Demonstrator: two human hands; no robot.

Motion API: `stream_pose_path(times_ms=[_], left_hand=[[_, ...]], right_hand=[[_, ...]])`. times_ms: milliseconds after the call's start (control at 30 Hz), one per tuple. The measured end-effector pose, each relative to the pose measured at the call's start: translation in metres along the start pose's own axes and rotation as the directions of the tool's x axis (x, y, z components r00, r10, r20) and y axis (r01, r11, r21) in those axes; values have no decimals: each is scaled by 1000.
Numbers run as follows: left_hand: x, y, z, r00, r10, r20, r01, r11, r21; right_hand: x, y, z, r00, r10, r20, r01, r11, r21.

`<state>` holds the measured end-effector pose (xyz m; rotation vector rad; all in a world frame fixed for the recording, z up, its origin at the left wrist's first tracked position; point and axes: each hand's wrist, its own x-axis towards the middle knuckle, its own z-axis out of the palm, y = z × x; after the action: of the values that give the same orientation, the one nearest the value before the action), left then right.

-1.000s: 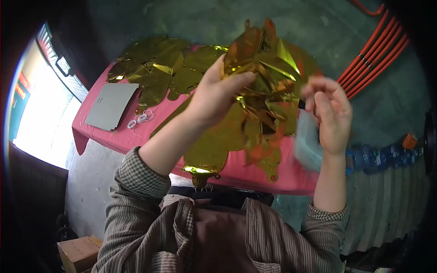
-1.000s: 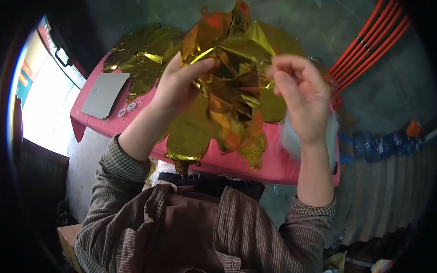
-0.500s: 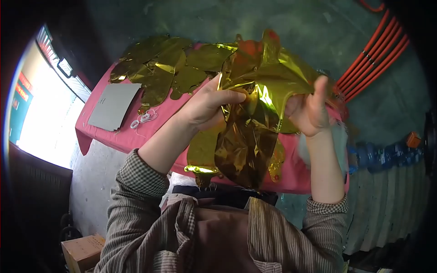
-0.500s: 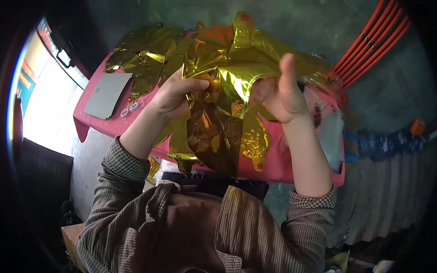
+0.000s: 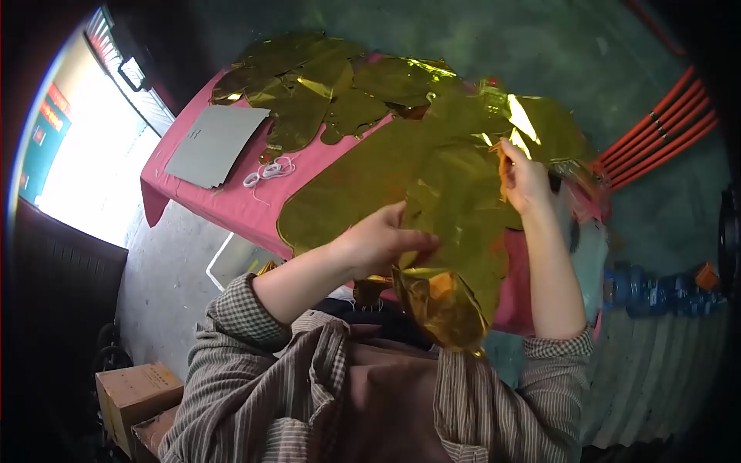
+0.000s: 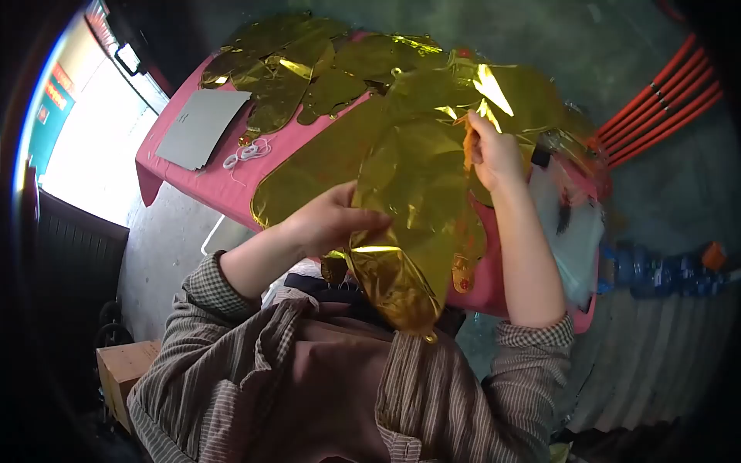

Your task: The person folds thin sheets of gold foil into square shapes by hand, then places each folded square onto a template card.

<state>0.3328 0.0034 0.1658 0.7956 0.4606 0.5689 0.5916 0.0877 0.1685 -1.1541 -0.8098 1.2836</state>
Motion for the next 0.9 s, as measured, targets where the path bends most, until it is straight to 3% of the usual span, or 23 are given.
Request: stream_pose_path(times_ms=[67,133,200,267,333,400,567,633,900], left_hand=[[-7,7,-7,967,138,-216,-75,958,279],[-6,-3,-42,969,148,-197,-74,937,341],[-10,-2,-54,916,199,-349,48,807,588],[-14,4,-54,918,163,-361,106,776,621],[-14,3,-58,900,233,-367,169,591,789],[-13,3,-55,905,231,-358,159,597,786],[-14,3,-56,921,213,-328,163,554,817],[-18,11,-46,928,101,-359,211,650,730],[-22,12,-53,926,74,-369,238,645,726]], right_hand=[[21,24,-4,989,74,126,-75,997,4],[39,43,4,991,108,79,-109,994,13],[53,61,10,992,111,59,-111,994,-2],[63,72,17,989,125,77,-124,992,-28],[65,73,28,992,124,18,-122,990,-75],[70,74,38,980,136,-146,-150,984,-94],[91,91,26,987,136,-84,-147,980,-137],[91,92,28,991,127,-51,-133,983,-125],[104,105,29,980,131,-148,-157,970,-183]])
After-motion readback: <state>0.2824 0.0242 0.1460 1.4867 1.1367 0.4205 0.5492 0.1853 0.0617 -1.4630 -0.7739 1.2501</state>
